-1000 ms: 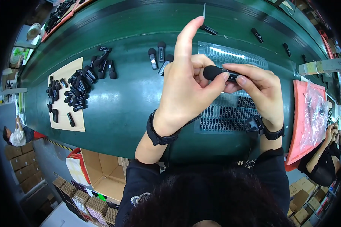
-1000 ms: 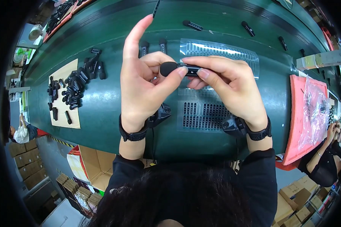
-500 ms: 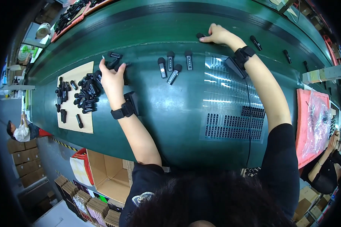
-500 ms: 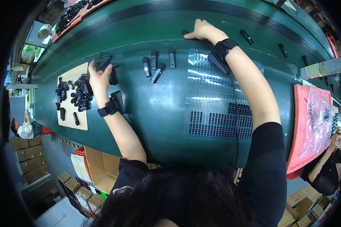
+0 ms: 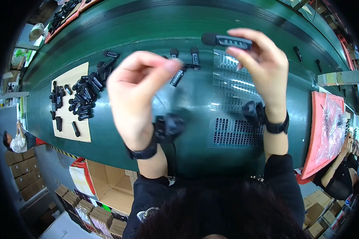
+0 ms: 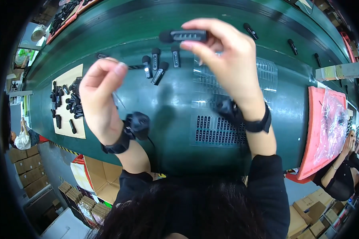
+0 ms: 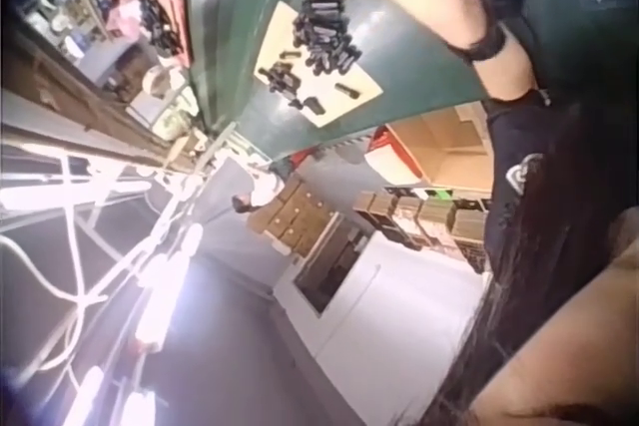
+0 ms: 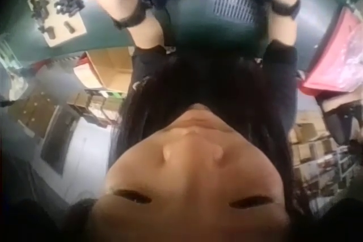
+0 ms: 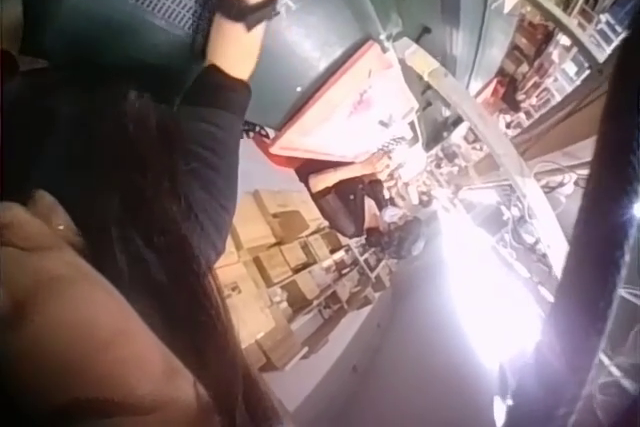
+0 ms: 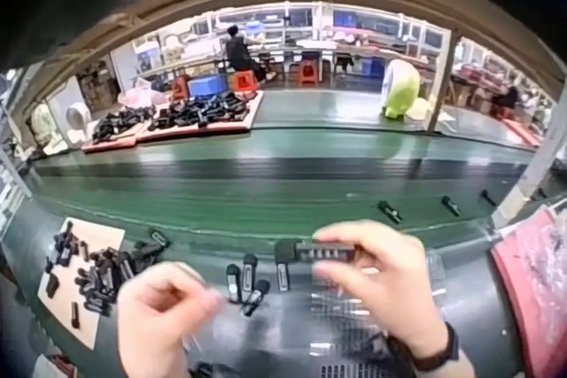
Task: The person peels a sticker from a sheet, presses it onto the side of a microphone, and places the microphone onto the conveyor belt. This process is repeated for several microphones.
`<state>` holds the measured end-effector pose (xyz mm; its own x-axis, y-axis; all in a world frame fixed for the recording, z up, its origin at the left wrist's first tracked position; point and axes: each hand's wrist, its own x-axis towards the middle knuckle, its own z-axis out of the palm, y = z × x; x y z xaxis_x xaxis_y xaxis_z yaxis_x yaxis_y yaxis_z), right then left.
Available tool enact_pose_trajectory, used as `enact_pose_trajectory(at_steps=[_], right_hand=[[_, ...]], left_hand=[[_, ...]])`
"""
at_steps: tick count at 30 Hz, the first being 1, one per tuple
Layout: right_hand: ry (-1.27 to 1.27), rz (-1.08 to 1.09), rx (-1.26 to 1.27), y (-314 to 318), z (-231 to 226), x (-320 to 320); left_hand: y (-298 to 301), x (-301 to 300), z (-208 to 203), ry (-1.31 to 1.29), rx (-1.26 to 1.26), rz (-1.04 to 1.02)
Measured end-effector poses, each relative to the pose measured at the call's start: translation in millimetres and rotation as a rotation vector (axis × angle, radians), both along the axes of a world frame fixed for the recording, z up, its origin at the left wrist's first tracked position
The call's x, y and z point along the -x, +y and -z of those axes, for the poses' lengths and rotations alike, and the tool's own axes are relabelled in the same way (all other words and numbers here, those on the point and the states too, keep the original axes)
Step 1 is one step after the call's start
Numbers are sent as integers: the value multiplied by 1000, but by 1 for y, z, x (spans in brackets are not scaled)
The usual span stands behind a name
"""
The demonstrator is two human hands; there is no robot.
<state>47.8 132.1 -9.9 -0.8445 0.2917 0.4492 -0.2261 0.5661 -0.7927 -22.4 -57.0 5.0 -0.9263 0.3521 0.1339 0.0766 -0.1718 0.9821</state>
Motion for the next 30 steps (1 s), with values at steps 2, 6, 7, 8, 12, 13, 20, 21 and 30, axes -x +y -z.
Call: enact_pose_trajectory(at_steps=[2, 6, 7, 8, 12, 13, 20, 21, 30], right_hand=[[-16, 6, 99, -12, 0, -13], [169, -33, -28, -21, 4, -26], [156, -41, -36, -23, 1, -30], [143, -49, -43, -24, -2, -33], [131, -50, -71, -26, -9, -39], [133, -48, -78, -26, -10, -39], [126, -30, -108, -30, -15, -42], [124, -24, -102, -30, -14, -42], [120, -6, -173, -31, -16, -42]], left_hand=[[11, -11, 3, -106, -224, 287], [24, -23, 2, -232, -275, 360], [24, -24, 2, -235, -277, 361], [23, -26, 1, -232, -273, 353], [24, -31, -4, -227, -228, 333], [25, -32, -7, -228, -188, 322], [27, -34, -10, -255, -136, 308], [27, -33, -9, -255, -138, 306], [31, -39, -7, -237, -173, 254]])
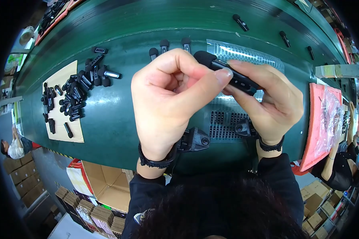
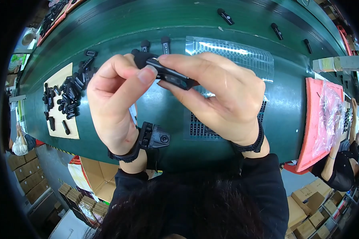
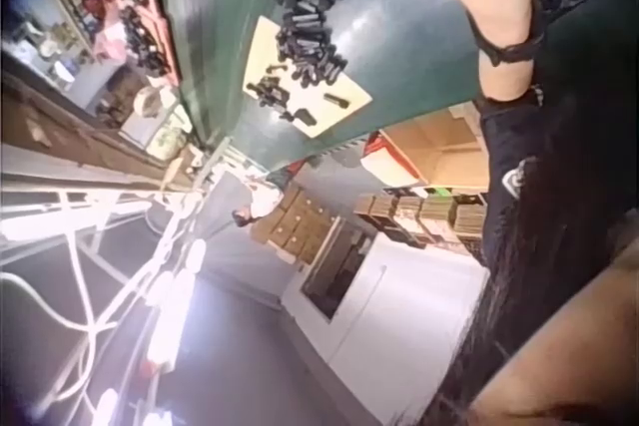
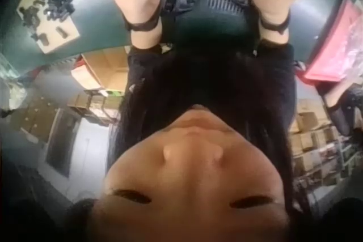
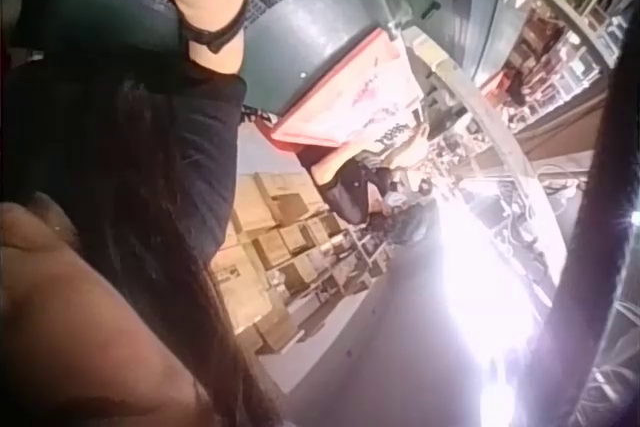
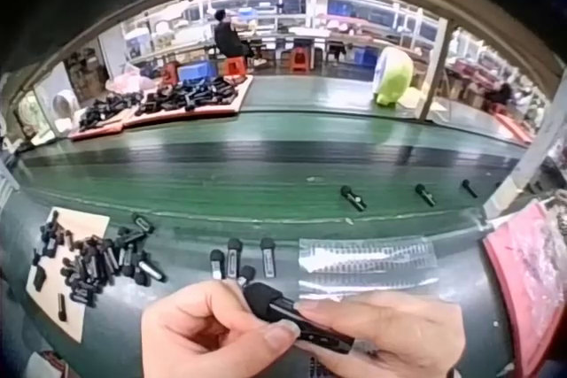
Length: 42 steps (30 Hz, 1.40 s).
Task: The person peels a sticker from a sheet, presses it onto the side of a microphone, and places the microphone onto the conveyor belt. This process is repeated for several microphones.
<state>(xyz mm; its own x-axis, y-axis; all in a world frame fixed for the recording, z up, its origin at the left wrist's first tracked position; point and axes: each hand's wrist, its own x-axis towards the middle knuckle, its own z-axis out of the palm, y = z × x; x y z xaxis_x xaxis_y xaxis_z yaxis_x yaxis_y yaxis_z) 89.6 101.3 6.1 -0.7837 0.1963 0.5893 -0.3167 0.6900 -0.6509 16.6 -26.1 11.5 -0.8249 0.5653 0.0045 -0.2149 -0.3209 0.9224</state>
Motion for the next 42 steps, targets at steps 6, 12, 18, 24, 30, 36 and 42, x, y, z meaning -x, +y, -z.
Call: enact_pose_trajectory(at_steps=[6, 12, 18, 24, 30, 36, 42], right_hand=[[79, 48, -93, -2, 3, 1], [-20, 37, 10, 3, 7, 3], [-80, 22, 148, 6, 9, 5], [-151, 47, 147, 2, 16, 11], [-295, -196, 254, 20, 31, 50], [-493, 177, -388, 103, 88, 141], [-875, 411, -459, 140, 126, 183]], left_hand=[[1, -1, 4, 104, 79, -52], [2, 13, 21, 576, 514, -218], [10, 14, 24, 291, 264, 0], [18, 15, 36, 610, 459, -239], [8, 44, 50, 569, 461, -308], [-27, 101, 83, 508, 713, -486], [-83, 137, 110, 467, 1104, -709]])
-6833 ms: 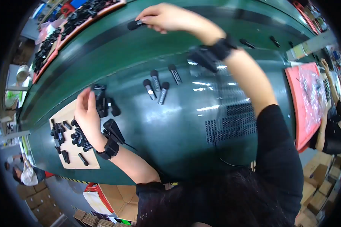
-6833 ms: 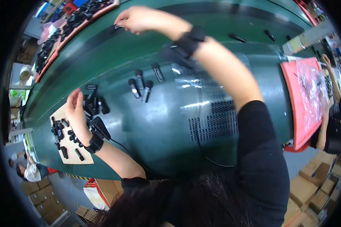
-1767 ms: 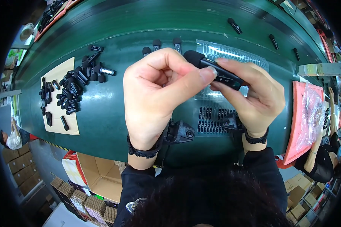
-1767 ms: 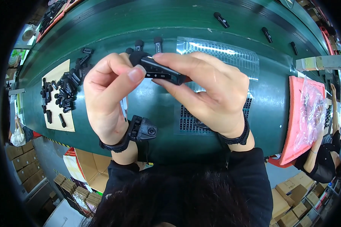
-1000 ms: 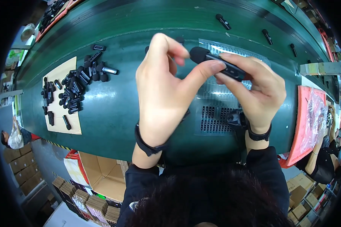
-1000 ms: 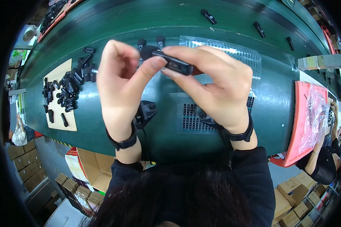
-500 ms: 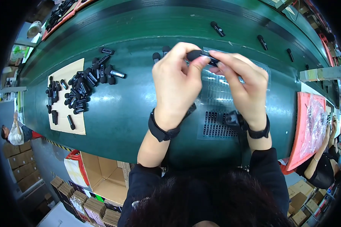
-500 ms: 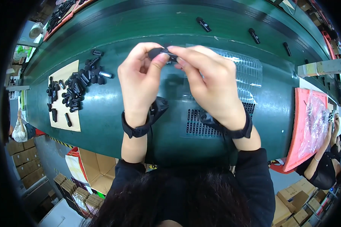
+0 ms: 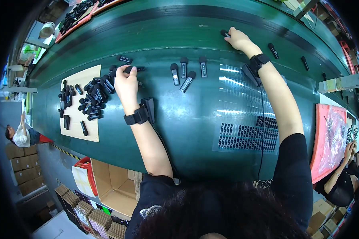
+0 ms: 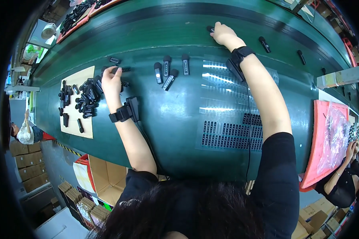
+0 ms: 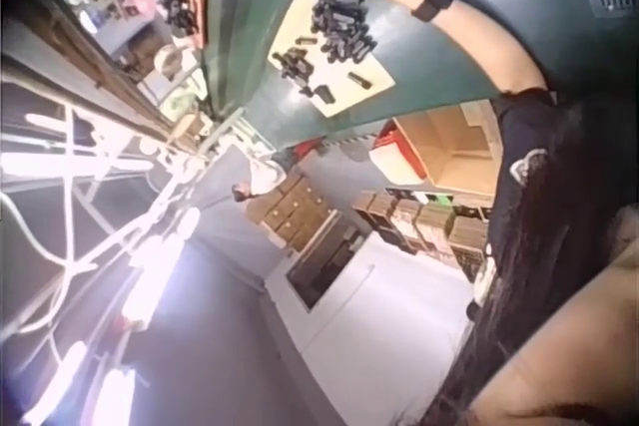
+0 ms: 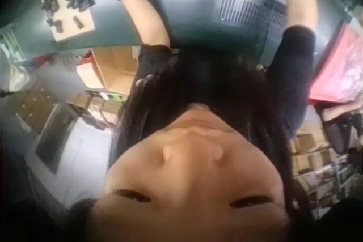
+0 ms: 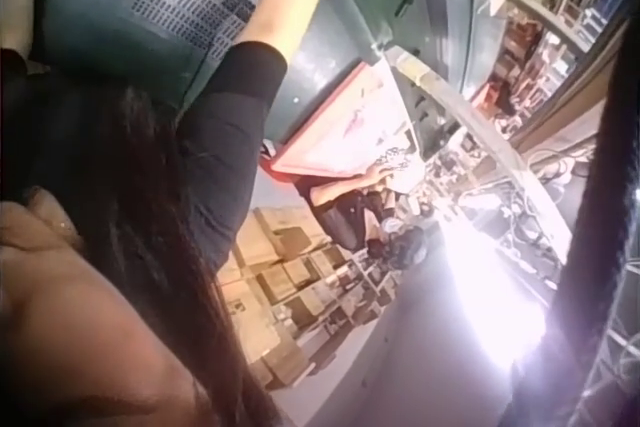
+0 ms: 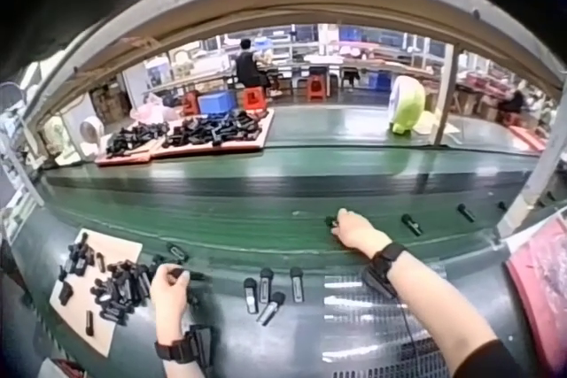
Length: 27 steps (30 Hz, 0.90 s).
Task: The person peels a sticker from a sheet, presses it onto the side of a microphone, and places the microphone onto the conveyor belt. This process is repeated for several microphones.
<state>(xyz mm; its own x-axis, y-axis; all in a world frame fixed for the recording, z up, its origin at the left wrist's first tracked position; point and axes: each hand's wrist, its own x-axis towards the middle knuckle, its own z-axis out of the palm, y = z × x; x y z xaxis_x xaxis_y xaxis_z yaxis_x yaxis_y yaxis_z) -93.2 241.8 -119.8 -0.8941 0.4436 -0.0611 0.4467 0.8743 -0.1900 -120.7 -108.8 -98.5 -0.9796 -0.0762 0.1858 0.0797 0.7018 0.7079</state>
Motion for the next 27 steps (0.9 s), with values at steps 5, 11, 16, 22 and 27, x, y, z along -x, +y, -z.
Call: enact_pose_trajectory(at_steps=[5, 11, 16, 22, 27], right_hand=[[160, -132, 378, -15, -41, -17], [761, -249, 1077, -77, -107, -107], [834, -190, 1291, -130, -117, -151], [783, -345, 722, -146, -121, -171], [845, -423, 500, -145, -127, -174]], left_hand=[[-30, -2, -11, 30, -112, -36], [6, -57, -85, 116, -580, 263], [47, -111, -114, -136, -1058, 775], [67, -130, -116, -287, -1119, 752], [72, -132, -116, -312, -1140, 728]])
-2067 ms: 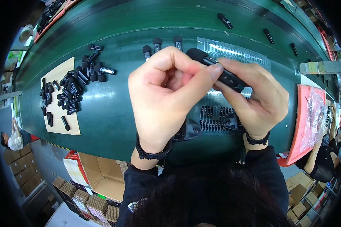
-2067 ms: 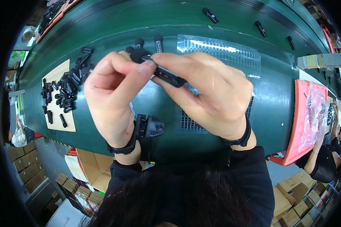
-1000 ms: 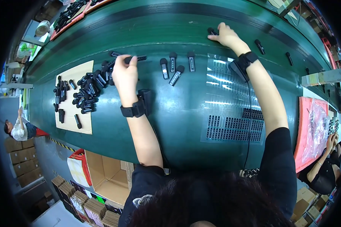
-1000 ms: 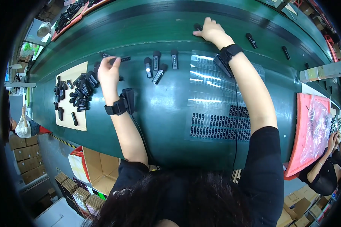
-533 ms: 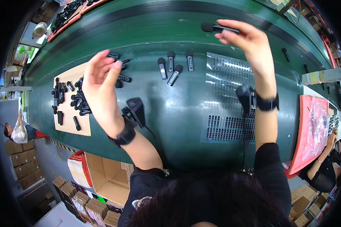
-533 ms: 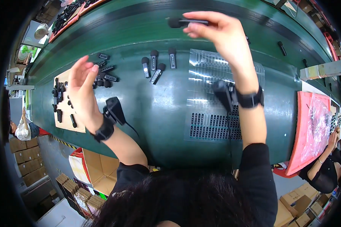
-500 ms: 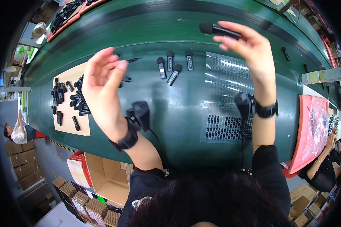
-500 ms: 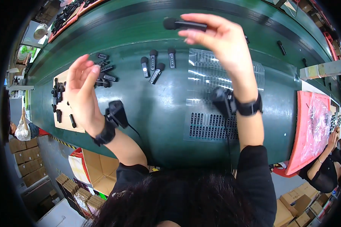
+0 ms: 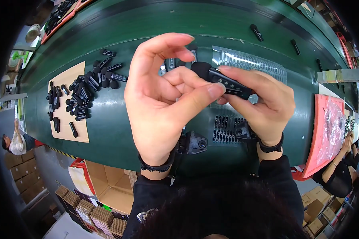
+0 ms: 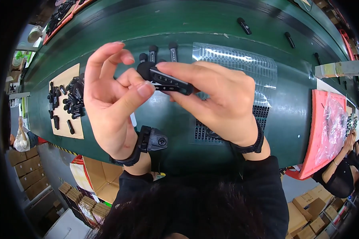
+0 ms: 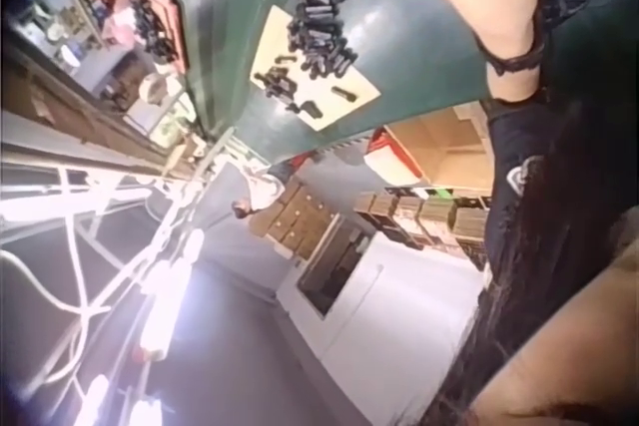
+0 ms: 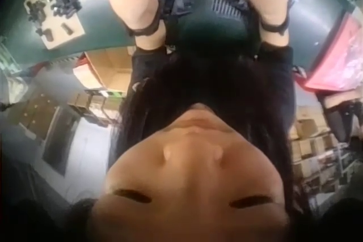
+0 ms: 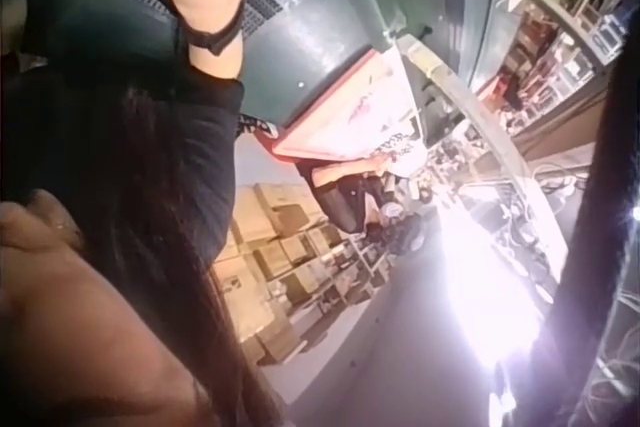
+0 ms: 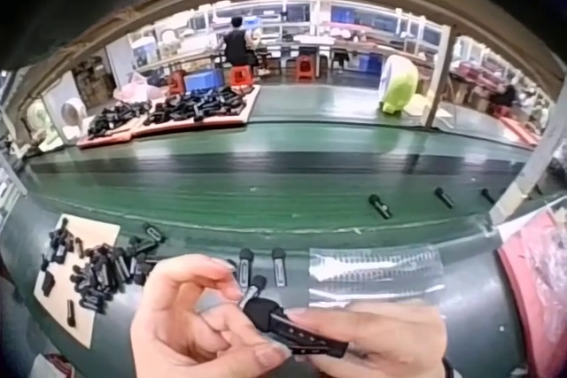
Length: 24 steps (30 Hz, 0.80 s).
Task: The person peels a sticker from a sheet, presses it onto the side of a microphone, and places the microphone onto the conveyor belt. This process is repeated for several microphones.
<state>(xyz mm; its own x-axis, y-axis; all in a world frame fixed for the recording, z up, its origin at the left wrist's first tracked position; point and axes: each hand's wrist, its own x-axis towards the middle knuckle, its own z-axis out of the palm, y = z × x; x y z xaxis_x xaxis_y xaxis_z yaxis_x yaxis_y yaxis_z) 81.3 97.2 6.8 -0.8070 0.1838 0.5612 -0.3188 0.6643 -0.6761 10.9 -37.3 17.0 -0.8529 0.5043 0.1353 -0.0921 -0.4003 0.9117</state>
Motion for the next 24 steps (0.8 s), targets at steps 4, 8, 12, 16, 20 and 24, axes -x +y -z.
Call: enact_pose_trajectory(at_steps=[4, 8, 12, 16, 20, 24], right_hand=[[73, 1, -46, 2, 3, 0], [1, 23, -89, -2, -3, -2], [20, 9, -93, -1, -1, -3], [18, -3, -129, -1, -2, -4], [29, 27, -161, -4, -3, -6], [6, 51, -163, -6, -5, -9]], left_hand=[[2, 0, 0, -33, -14, 11], [1, 1, 0, 8, -11, -11], [0, 3, 4, 72, 0, 12], [1, 1, 3, 135, 75, -14], [1, 0, 6, 168, 60, -15], [2, -1, 4, 152, 78, -12]])
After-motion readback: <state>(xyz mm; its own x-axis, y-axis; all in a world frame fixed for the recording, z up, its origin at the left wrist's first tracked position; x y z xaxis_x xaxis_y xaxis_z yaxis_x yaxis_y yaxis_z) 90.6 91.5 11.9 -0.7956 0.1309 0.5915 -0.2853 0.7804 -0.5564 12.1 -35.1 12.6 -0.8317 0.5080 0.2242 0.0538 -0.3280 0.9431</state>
